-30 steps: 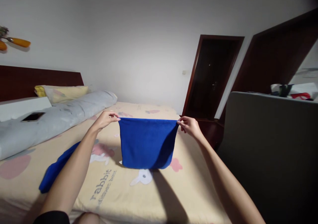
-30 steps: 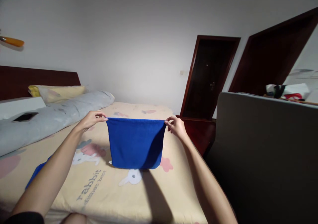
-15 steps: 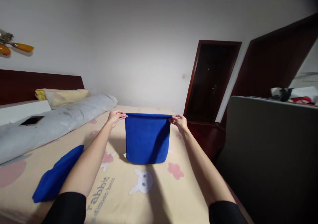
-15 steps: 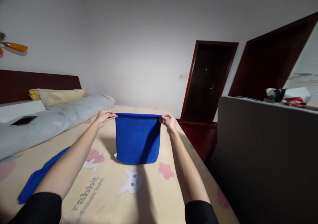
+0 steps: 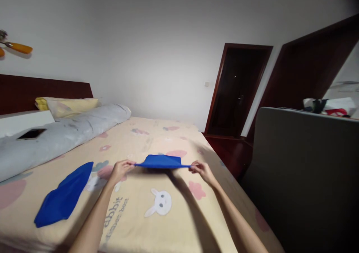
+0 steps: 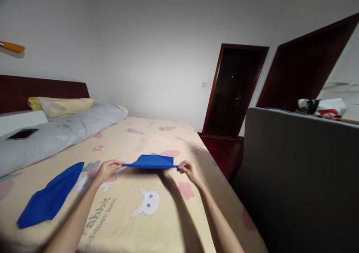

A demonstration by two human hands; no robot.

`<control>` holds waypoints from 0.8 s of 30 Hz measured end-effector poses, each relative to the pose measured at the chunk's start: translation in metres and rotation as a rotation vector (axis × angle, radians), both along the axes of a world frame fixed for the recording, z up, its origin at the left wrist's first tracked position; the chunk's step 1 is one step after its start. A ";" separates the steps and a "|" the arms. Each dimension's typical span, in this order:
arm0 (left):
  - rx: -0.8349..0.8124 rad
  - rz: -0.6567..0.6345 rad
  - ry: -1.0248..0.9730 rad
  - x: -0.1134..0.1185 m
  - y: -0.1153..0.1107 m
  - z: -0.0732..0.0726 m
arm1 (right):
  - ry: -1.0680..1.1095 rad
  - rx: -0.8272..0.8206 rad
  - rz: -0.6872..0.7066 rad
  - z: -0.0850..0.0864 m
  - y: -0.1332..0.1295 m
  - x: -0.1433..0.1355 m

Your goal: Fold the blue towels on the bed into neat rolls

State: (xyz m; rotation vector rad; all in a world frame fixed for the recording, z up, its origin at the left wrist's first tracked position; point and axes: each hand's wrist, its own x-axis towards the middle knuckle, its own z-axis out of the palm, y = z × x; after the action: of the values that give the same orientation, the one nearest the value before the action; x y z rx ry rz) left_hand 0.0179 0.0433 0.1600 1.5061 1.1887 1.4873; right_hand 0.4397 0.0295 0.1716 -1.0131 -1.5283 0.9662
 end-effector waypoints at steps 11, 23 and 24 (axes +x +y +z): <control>-0.169 -0.089 0.427 -0.015 -0.103 -0.119 | -0.344 -0.109 0.024 -0.116 -0.097 0.002; 0.100 -0.120 0.721 -0.033 -0.134 -0.145 | -0.718 0.093 -0.047 -0.142 -0.143 0.006; 0.110 -0.122 0.754 -0.032 -0.138 -0.145 | -0.710 0.104 -0.061 -0.146 -0.145 0.006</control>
State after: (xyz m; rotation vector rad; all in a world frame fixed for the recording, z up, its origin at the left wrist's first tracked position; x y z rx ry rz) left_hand -0.0146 -0.0943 0.0155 2.2755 1.3966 0.9211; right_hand 0.4461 -0.1154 0.0252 -1.4030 -2.0779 0.4851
